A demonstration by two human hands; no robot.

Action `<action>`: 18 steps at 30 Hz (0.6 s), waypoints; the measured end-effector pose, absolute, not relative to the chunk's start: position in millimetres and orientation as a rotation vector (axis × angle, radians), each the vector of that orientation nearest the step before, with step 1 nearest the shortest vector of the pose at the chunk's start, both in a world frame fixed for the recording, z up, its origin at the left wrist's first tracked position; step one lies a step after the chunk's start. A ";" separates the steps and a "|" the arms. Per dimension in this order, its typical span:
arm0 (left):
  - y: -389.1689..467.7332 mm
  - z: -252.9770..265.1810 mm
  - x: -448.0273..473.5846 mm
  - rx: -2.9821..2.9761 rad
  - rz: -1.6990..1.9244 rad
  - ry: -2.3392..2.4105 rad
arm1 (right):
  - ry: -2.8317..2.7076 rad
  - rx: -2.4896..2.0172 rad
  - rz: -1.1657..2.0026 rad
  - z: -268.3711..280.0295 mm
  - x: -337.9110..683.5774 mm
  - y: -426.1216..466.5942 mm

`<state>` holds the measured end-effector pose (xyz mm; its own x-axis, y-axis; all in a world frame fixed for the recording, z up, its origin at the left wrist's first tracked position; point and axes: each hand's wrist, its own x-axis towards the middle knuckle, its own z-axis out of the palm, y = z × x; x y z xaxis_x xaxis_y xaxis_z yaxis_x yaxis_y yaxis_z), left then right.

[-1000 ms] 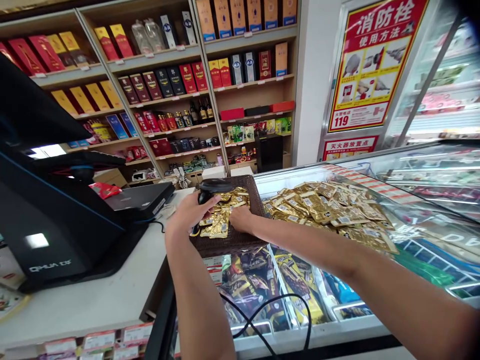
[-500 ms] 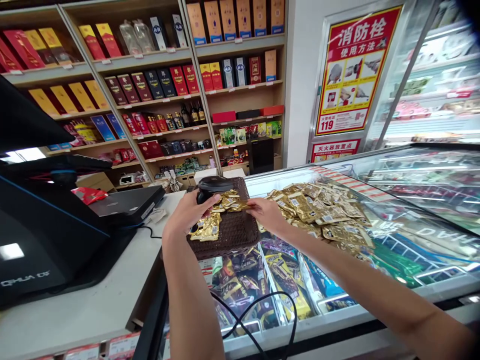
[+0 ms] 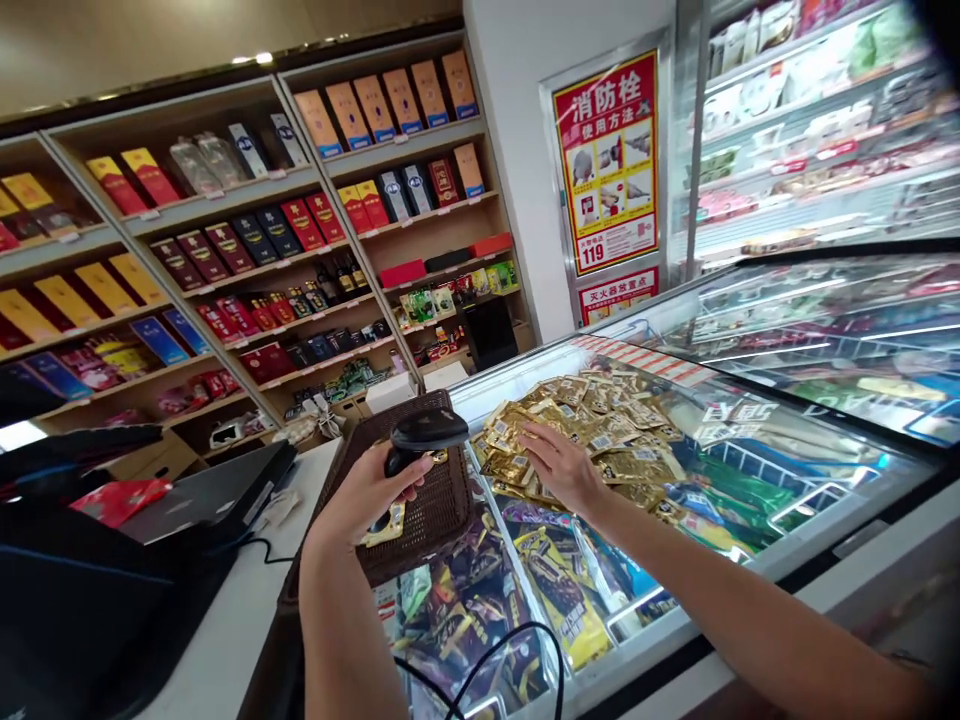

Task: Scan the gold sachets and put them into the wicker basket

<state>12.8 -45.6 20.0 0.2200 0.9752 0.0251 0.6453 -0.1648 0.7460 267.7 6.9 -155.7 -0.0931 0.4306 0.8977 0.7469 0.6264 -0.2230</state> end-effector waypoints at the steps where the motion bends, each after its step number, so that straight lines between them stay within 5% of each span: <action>1: -44.4 20.0 16.1 1.888 0.672 1.495 | -1.722 -0.968 -0.348 -154.8 267.5 6.6; 18: -38.6 17.6 31.7 1.866 0.632 1.507 | -1.790 -1.211 -0.250 -144.7 269.8 6.7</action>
